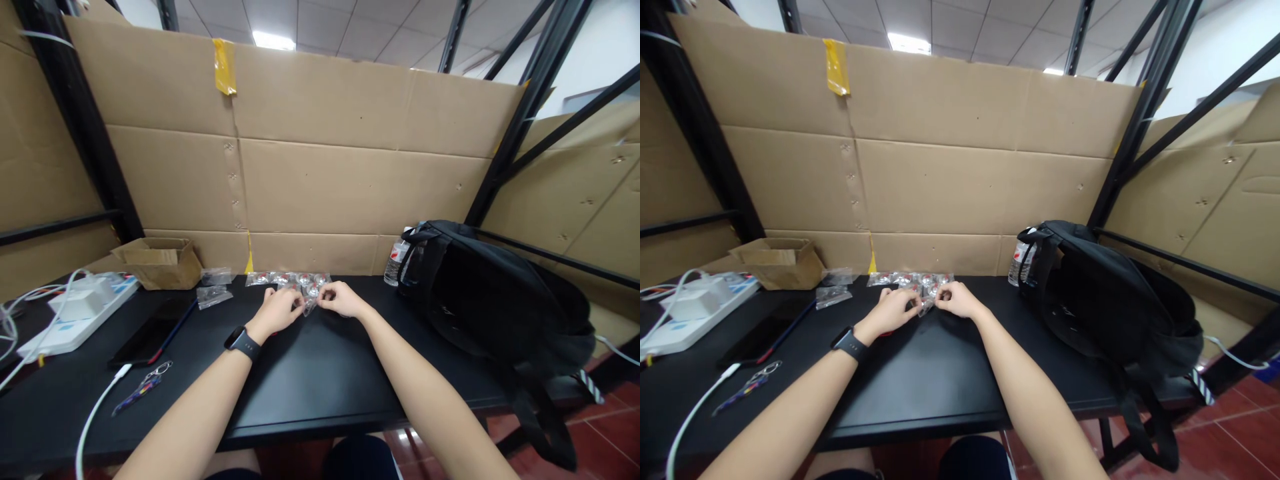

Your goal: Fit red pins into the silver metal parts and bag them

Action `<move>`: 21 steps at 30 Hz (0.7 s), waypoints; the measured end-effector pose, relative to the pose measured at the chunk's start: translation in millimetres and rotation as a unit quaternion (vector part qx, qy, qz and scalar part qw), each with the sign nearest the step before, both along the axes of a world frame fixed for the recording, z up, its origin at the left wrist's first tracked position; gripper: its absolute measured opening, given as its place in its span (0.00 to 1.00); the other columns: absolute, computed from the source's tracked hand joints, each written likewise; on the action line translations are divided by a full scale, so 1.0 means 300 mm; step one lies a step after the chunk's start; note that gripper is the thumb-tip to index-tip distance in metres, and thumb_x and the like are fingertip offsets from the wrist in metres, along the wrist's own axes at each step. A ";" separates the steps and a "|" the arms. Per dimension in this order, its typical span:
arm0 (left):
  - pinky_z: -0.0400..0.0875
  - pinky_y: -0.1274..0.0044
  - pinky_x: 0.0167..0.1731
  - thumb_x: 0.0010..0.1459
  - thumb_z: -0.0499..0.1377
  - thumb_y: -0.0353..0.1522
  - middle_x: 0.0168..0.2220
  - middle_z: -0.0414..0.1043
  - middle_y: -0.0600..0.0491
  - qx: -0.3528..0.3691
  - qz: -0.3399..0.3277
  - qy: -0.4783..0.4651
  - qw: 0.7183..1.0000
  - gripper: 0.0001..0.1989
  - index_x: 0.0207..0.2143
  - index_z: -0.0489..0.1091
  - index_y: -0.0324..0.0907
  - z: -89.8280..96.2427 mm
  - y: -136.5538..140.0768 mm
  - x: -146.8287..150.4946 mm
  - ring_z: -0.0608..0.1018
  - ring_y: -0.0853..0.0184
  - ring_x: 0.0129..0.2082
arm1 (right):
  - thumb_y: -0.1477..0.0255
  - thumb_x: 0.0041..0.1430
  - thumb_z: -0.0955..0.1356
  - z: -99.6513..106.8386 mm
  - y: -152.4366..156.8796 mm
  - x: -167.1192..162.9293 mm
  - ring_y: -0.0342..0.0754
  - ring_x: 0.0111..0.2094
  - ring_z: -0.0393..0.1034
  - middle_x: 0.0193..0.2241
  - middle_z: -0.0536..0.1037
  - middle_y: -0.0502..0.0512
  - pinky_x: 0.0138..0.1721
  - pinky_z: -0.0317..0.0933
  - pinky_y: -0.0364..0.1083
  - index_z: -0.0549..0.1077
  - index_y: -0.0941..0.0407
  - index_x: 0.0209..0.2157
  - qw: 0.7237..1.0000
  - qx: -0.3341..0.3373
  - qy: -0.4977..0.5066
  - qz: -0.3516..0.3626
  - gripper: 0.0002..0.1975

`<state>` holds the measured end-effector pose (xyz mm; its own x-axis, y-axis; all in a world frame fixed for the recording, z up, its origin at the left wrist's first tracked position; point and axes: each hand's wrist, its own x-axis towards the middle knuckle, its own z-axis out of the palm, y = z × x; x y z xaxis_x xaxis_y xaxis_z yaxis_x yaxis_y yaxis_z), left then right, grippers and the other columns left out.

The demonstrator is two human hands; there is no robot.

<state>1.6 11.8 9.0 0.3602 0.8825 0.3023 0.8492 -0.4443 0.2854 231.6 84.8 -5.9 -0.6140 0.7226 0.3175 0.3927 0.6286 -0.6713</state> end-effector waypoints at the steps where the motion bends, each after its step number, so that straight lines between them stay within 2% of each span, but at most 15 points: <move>1: 0.57 0.67 0.48 0.61 0.55 0.32 0.39 0.80 0.54 -0.008 0.005 -0.003 1.000 0.08 0.34 0.75 0.47 0.000 0.006 -0.004 0.78 0.60 0.43 | 0.72 0.53 0.71 0.002 0.002 0.001 0.44 0.28 0.71 0.27 0.79 0.51 0.34 0.64 0.41 0.78 0.58 0.30 1.000 -0.003 0.005 0.002 0.04; 7: 0.61 0.66 0.50 0.61 0.58 0.38 0.39 0.82 0.54 -0.034 0.059 -0.028 0.997 0.08 0.35 0.78 0.48 0.013 0.033 -0.051 0.80 0.57 0.44 | 0.72 0.48 0.72 0.007 0.006 -0.003 0.44 0.26 0.71 0.23 0.77 0.50 0.31 0.64 0.42 0.73 0.58 0.27 0.992 -0.097 0.078 -0.014 0.05; 11: 0.63 0.68 0.48 0.59 0.60 0.37 0.40 0.83 0.54 -0.053 0.072 -0.089 0.992 0.08 0.41 0.74 0.48 0.012 0.041 -0.071 0.81 0.57 0.46 | 0.74 0.44 0.72 -0.006 0.003 -0.012 0.42 0.22 0.68 0.21 0.77 0.45 0.27 0.61 0.40 0.67 0.54 0.38 0.975 -0.164 0.142 -0.040 0.17; 13: 0.62 0.67 0.48 0.57 0.60 0.36 0.38 0.83 0.55 -0.063 0.087 -0.104 0.989 0.14 0.47 0.68 0.49 0.006 0.043 -0.070 0.81 0.57 0.45 | 0.75 0.45 0.72 -0.019 0.006 -0.018 0.42 0.22 0.67 0.21 0.77 0.42 0.27 0.61 0.40 0.64 0.53 0.44 0.973 -0.166 0.158 -0.036 0.23; 16: 0.61 0.66 0.47 0.56 0.59 0.33 0.36 0.82 0.56 -0.075 0.097 -0.087 0.989 0.21 0.53 0.63 0.50 -0.005 0.041 -0.060 0.81 0.57 0.43 | 0.75 0.49 0.70 -0.037 0.012 -0.028 0.42 0.23 0.67 0.23 0.76 0.43 0.28 0.60 0.39 0.69 0.54 0.44 0.987 -0.105 0.122 -0.018 0.18; 19: 0.59 0.66 0.47 0.56 0.56 0.30 0.35 0.82 0.57 -0.059 0.090 -0.027 0.994 0.19 0.51 0.66 0.52 -0.010 0.034 -0.051 0.81 0.58 0.42 | 0.77 0.55 0.67 -0.045 0.007 -0.042 0.41 0.25 0.66 0.26 0.76 0.47 0.32 0.60 0.41 0.77 0.55 0.40 0.999 0.001 0.036 -0.021 0.10; 21: 0.59 0.65 0.48 0.56 0.55 0.29 0.33 0.81 0.56 -0.046 0.085 0.017 0.995 0.18 0.48 0.69 0.52 -0.013 0.029 -0.049 0.80 0.58 0.42 | 0.80 0.56 0.66 -0.045 -0.005 -0.052 0.42 0.27 0.67 0.28 0.76 0.49 0.35 0.61 0.42 0.79 0.55 0.39 0.997 0.063 -0.021 -0.025 0.13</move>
<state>-13.2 20.5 5.1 0.2112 0.9551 0.2076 0.9202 -0.2659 0.2874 216.0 83.3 -19.3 -0.5921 0.7094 0.3822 0.4522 0.6851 -0.5711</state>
